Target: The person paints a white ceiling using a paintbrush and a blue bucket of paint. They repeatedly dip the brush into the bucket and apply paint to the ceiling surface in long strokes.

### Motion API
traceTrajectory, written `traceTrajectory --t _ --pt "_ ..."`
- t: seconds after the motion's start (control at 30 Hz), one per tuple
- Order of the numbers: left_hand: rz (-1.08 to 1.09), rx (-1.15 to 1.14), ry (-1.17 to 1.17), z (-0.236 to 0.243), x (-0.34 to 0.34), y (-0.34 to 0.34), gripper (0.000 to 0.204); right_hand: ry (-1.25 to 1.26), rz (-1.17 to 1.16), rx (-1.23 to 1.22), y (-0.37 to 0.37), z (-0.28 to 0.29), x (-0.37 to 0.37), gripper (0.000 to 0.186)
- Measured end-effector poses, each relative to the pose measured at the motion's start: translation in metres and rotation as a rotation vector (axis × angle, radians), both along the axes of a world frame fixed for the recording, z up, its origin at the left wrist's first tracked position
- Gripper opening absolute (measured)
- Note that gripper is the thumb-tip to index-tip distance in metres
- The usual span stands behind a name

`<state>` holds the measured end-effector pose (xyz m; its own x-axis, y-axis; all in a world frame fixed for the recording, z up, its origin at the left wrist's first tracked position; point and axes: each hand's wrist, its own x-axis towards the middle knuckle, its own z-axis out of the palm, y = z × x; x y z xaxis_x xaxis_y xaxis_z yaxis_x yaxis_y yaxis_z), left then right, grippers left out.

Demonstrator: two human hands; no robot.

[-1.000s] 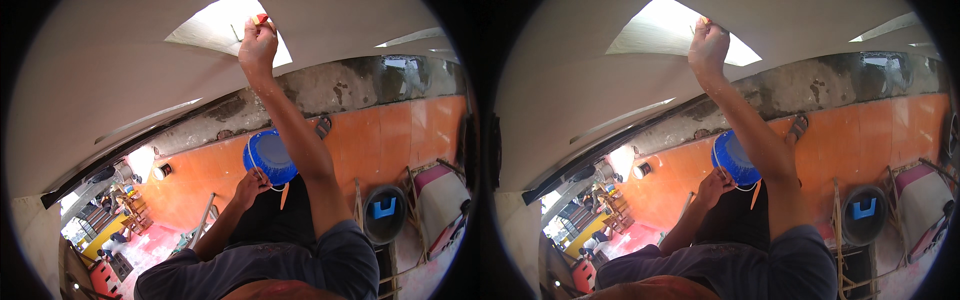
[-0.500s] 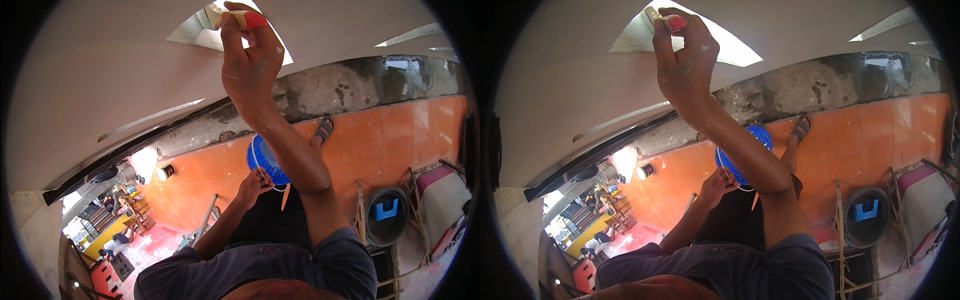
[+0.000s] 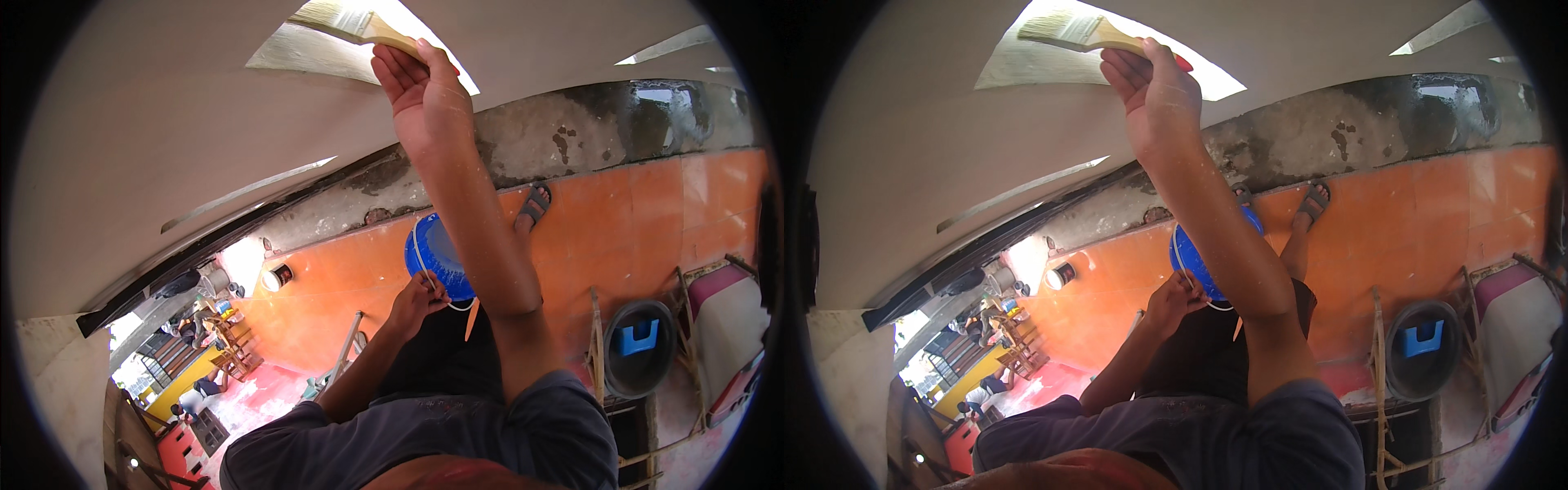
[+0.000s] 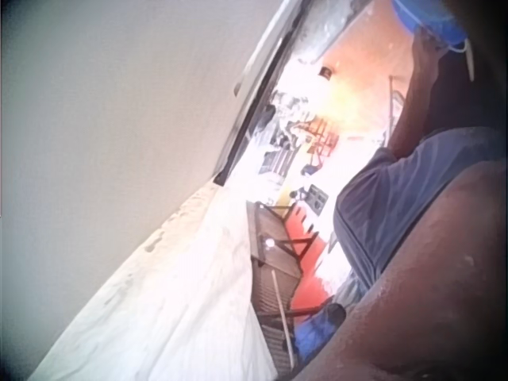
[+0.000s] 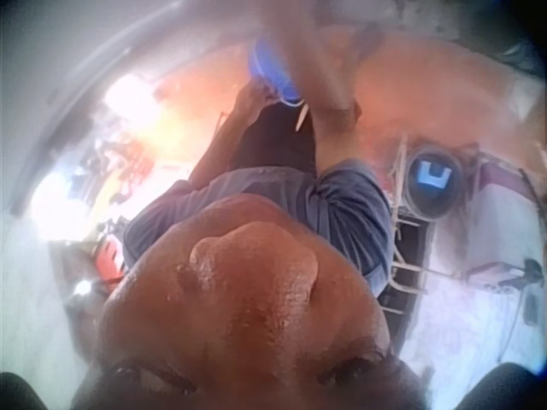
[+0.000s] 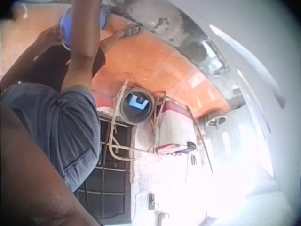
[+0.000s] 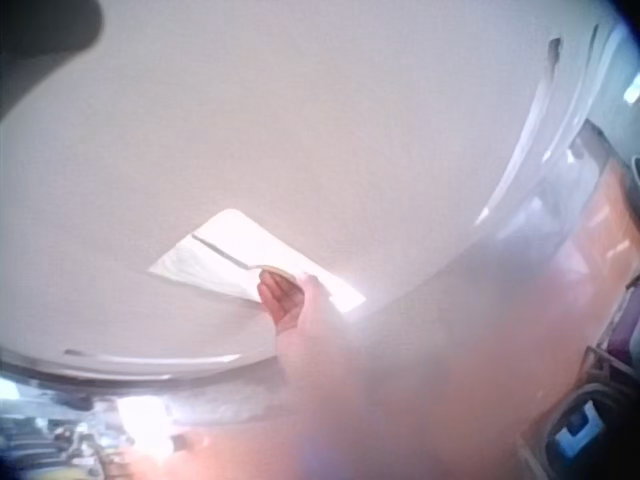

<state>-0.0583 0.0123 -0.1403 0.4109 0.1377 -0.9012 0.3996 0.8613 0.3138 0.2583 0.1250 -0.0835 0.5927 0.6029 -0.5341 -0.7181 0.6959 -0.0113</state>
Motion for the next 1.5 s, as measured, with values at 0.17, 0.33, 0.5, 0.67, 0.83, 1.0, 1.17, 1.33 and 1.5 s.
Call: traceTrajectory --t 0.17,0.33,0.5,0.67,0.83,1.0,1.17,1.33,1.5 --pt "0.010 -0.016 -0.012 0.002 0.003 0.002 0.021 -0.243 0.119 0.181 0.026 -0.016 0.019 0.025" --pt "0.025 -0.025 -0.018 0.000 0.005 0.005 0.020 -0.107 0.164 -0.046 0.019 -0.118 0.017 0.027" --pt "0.006 -0.004 -0.012 -0.005 0.004 0.005 0.020 -0.078 0.171 -0.514 -0.012 -0.263 0.019 0.030" --pt "0.023 -0.020 -0.004 -0.007 0.004 0.002 0.020 -0.601 0.299 -1.195 -0.023 -0.328 0.016 0.029" --pt "0.011 -0.039 -0.014 -0.009 0.006 0.002 0.020 -1.102 0.183 -1.452 -0.026 -0.314 0.002 0.023" --pt "-0.005 -0.027 0.014 -0.007 0.006 0.001 0.021 -1.345 0.231 -1.364 -0.015 -0.307 -0.001 0.024" --pt "-0.011 -0.007 0.007 -0.010 0.004 0.002 0.026 -1.368 0.303 -1.258 -0.010 -0.281 0.002 0.023" --pt "-0.038 0.024 -0.022 -0.012 0.001 0.000 0.024 -1.184 0.197 -1.011 -0.022 -0.173 -0.004 0.021" --pt "-0.027 0.062 0.010 -0.013 0.003 0.000 0.022 -0.858 -0.039 -0.520 -0.039 -0.058 -0.003 0.021"
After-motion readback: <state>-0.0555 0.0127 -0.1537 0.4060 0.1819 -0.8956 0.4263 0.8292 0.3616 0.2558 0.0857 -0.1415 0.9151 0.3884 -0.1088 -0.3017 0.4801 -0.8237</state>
